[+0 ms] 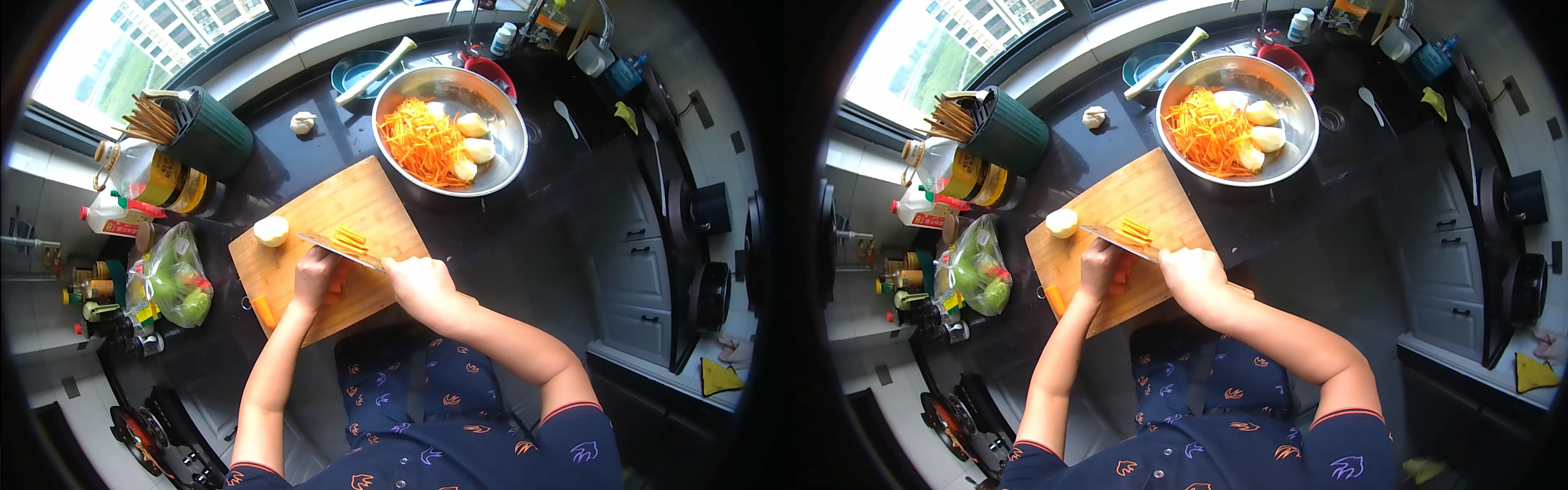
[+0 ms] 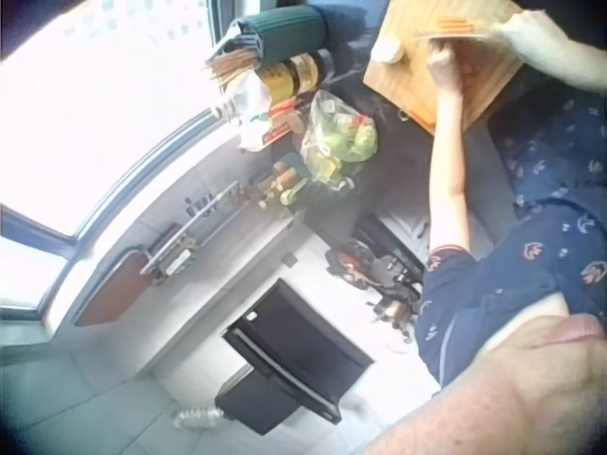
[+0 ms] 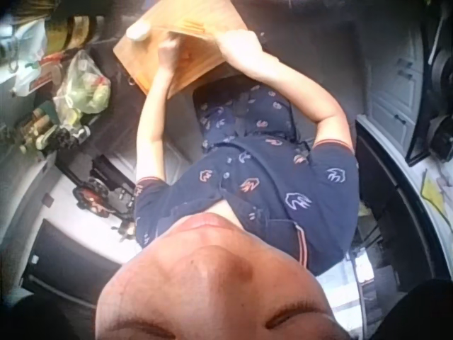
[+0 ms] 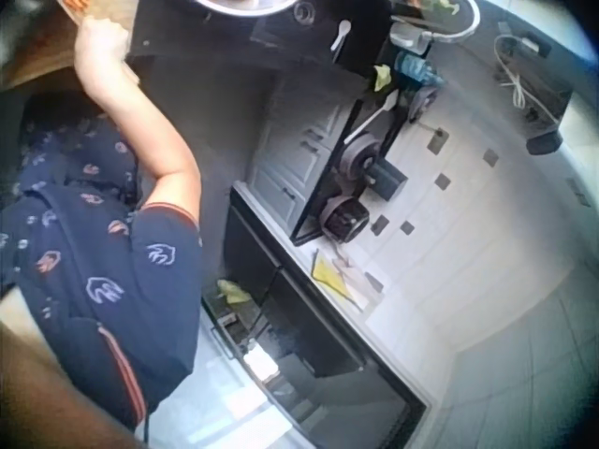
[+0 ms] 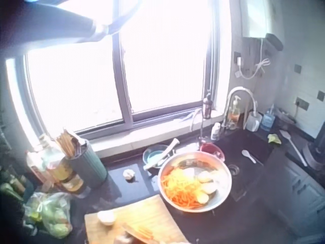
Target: The person slices a carrot into thin strips on a wooden cutting board using a large knife. The person holds the carrot with their left hand and uses the knife in their right hand to cut the vegetable into uniform julienne pieces.
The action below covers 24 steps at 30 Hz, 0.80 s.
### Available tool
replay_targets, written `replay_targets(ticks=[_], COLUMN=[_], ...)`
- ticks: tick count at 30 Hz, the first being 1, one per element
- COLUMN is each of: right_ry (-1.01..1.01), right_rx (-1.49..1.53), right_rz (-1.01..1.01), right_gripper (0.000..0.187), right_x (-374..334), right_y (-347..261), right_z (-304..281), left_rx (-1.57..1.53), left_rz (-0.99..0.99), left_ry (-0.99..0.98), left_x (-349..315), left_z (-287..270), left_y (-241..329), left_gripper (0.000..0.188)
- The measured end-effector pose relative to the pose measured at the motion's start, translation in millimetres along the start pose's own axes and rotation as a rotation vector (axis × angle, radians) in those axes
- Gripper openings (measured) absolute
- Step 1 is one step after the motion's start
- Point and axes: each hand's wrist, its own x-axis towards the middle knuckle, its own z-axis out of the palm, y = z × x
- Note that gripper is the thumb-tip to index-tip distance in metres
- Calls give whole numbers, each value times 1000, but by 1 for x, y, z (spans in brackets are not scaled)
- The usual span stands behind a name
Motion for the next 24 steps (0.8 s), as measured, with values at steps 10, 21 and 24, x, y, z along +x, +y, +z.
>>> replay_targets(ticks=[10,21,24], right_ry=[-41,5,5], right_rx=[24,4,0], right_rz=[2,-9,-3], right_gripper=[13,10,10], right_x=[-1,0,0], right_y=[-1,-6,-4], right_z=[-7,-10,-2], left_rx=[97,66,37], left_rz=[34,14,9], left_ry=[47,25,25], left_x=[2,0,-4], left_z=[-4,-4,-3], left_y=[11,5,5], left_gripper=[21,16,16])
